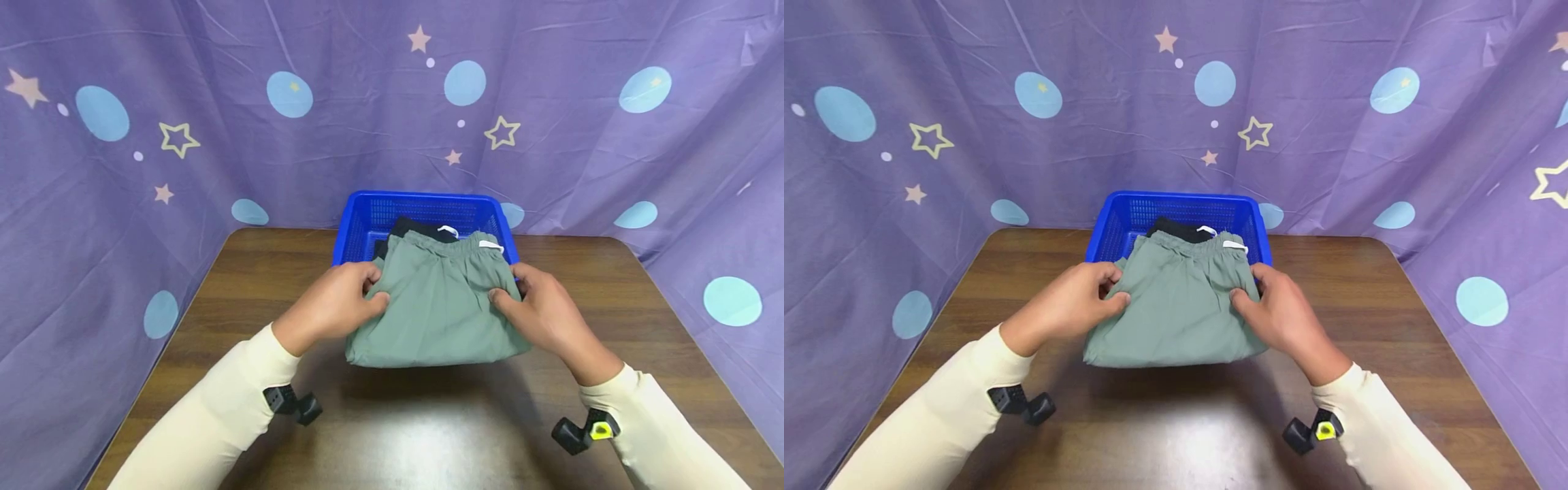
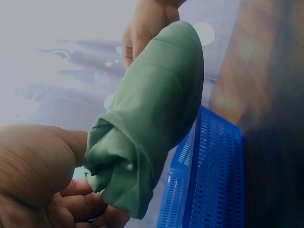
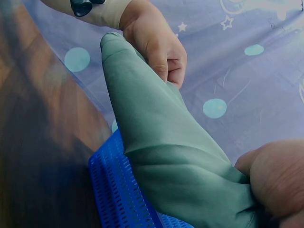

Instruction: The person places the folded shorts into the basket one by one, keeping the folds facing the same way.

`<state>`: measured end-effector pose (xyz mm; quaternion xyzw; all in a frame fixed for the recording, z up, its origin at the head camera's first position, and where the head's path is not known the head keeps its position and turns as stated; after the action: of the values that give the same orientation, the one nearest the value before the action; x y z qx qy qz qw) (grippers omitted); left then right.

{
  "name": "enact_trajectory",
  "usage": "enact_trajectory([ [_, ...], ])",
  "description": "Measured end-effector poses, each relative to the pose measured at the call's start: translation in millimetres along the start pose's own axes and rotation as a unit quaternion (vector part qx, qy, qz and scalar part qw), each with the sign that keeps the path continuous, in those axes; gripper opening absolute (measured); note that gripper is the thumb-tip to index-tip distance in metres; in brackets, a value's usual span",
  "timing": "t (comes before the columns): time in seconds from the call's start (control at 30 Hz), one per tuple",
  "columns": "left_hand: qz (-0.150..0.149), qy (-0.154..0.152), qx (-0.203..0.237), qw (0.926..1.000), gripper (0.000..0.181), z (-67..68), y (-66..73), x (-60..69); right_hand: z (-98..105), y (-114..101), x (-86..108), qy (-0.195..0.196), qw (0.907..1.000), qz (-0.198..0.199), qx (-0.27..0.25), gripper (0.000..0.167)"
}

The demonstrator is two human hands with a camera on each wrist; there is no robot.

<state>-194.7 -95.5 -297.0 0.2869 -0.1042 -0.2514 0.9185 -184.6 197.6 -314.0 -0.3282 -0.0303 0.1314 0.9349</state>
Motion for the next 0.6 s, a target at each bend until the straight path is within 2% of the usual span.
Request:
enact_trajectory([
  [0.2,0.0,0.014,-0.004,0.9999,0.031,5.3,-5.6,-9.6,1.5,0.4,-11.6,0.012,0.9999,-0.004,0.0,0.021],
  [0.43,0.011,0.023,-0.005,0.9997,0.018,11.5,-10.8,-18.9,3.7,-1.8,-24.7,0.02,0.9997,-0.007,-0.012,0.025],
  [0.6,0.025,0.028,-0.01,0.9992,0.016,15.2,-15.6,-25.5,3.8,-1.7,-35.4,0.029,0.9995,-0.006,-0.009,0.028],
])
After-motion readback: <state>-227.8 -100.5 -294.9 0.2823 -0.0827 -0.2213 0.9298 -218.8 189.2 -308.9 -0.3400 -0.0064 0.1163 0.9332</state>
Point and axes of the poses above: each hand's wrist, its own x-axis away from the middle knuckle, its own z-axis out of the back of the hand, y = z × x, the point moved 4 cm from there along -x, towards the middle knuckle, and after that the axes turned 12 degrees about -y, right-handed, at the moved point
